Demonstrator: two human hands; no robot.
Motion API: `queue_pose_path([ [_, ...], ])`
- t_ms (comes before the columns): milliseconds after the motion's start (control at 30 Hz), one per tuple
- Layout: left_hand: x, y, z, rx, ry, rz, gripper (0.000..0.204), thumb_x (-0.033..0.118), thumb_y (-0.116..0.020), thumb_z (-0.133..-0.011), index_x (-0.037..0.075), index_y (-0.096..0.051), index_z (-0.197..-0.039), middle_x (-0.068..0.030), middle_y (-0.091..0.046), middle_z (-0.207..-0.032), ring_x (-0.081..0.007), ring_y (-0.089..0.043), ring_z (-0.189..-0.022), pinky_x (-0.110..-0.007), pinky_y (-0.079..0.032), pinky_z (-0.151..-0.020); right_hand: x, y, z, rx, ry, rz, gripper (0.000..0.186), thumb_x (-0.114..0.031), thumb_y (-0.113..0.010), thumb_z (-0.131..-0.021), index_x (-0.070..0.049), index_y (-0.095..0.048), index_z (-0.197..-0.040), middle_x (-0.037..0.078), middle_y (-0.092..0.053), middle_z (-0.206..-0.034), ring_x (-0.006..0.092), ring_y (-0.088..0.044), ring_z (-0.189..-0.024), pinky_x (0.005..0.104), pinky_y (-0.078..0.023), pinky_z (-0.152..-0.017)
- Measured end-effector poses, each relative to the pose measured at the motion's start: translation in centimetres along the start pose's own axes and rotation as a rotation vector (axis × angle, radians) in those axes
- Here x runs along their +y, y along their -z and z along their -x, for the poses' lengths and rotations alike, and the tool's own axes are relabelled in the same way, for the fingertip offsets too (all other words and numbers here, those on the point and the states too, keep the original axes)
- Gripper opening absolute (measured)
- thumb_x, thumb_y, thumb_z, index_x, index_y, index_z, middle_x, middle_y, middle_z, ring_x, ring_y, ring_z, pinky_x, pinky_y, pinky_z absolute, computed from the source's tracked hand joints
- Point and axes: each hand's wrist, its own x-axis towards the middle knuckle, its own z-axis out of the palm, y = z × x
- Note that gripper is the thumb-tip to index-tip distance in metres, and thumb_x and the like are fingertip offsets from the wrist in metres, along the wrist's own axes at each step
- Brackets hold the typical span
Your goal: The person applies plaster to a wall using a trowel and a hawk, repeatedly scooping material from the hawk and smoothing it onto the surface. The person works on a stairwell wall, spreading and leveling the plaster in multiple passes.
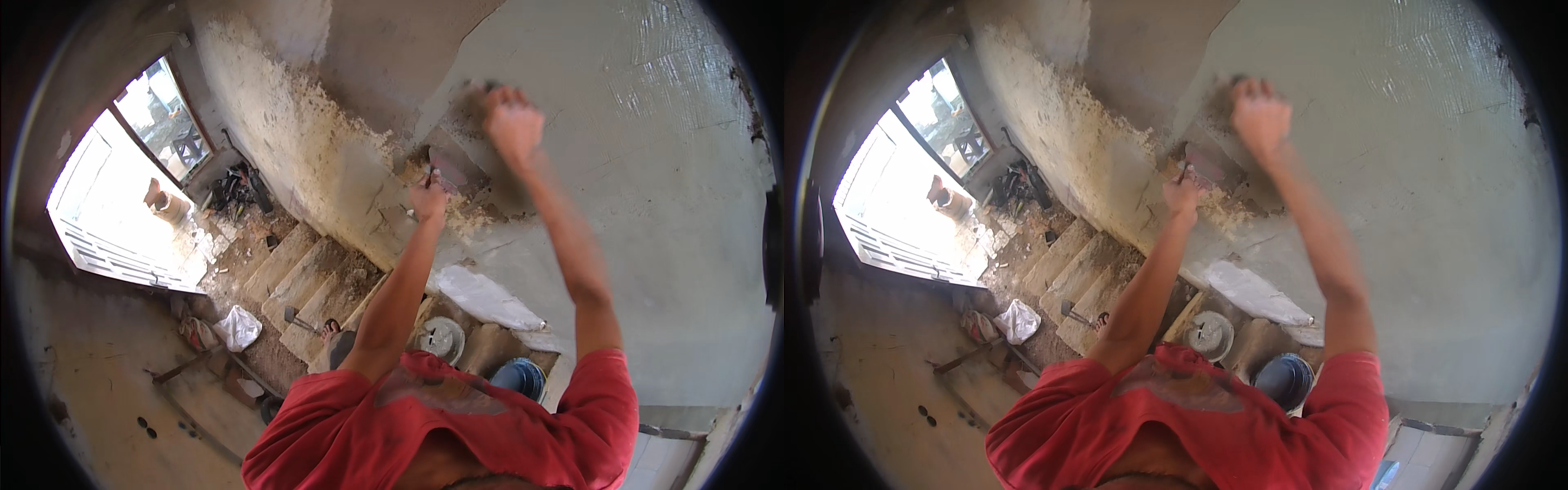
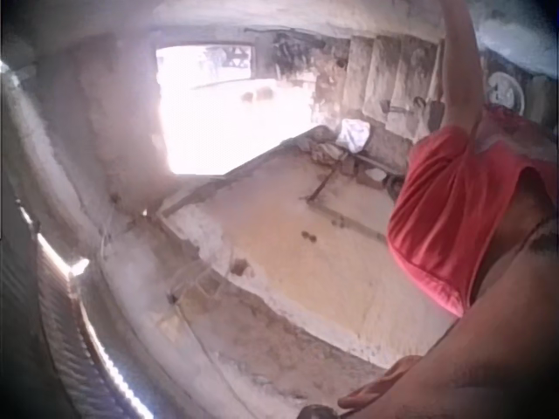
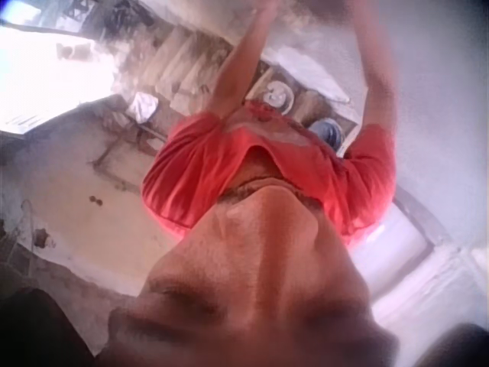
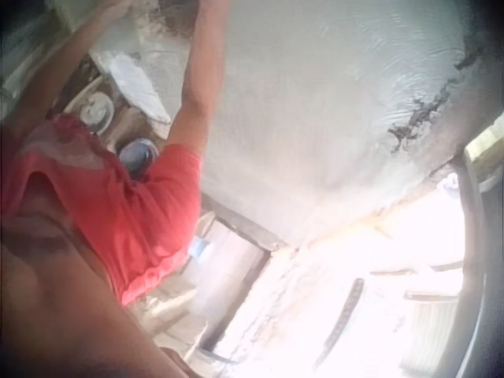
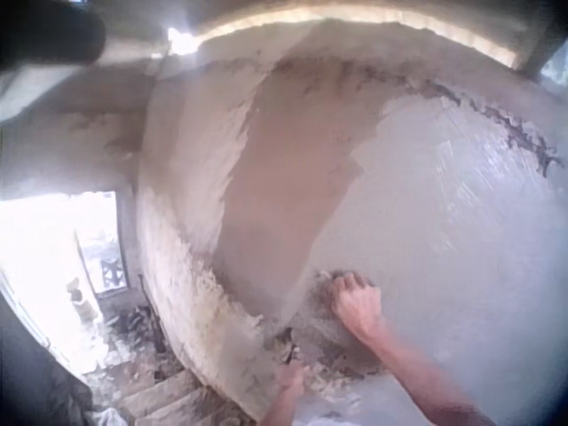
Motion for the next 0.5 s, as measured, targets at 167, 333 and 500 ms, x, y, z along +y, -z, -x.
queue_pose_path([
  [167,0.7,0.2,-0.1,0.034,0.023,0.028,0.022,0.014,-0.060,-0.105,-0.005,-0.068,-0.095,-0.0049,-0.061,-0.074,-0.0134,-0.052,-0.057,-0.034,-0.043,-0.052,3.4,6.3,-4.5,0.114,-0.028,-0.030,0.006,-0.014,-0.067,-0.081,-0.011,-0.066,-0.086,0.007,-0.068,-0.081,0.0241,-0.071,-0.072,0.0370,-0.057,-0.049],
  [333,0.6,0.0,-0.3,0.033,0.003,0.081,0.023,0.014,-0.060,-0.105,-0.006,-0.069,-0.098,-0.0057,-0.062,-0.072,-0.0134,-0.055,-0.057,-0.034,-0.045,-0.051,-3.5,6.2,4.3,-0.173,0.270,-0.052,0.011,-0.013,-0.068,-0.077,-0.008,-0.065,-0.087,0.007,-0.064,-0.079,0.0251,-0.070,-0.072,0.0403,-0.058,-0.054],
  [500,0.3,0.0,-0.5,0.062,0.008,0.089,0.024,0.016,-0.061,-0.105,-0.005,-0.069,-0.095,-0.0047,-0.062,-0.070,-0.0134,-0.057,-0.059,-0.034,-0.047,-0.052,-5.0,1.5,8.7,-0.504,0.351,-0.051,0.020,-0.011,-0.066,-0.078,-0.004,-0.066,-0.096,0.009,-0.063,-0.090,0.0265,-0.068,-0.082,0.0398,-0.061,-0.063],
])
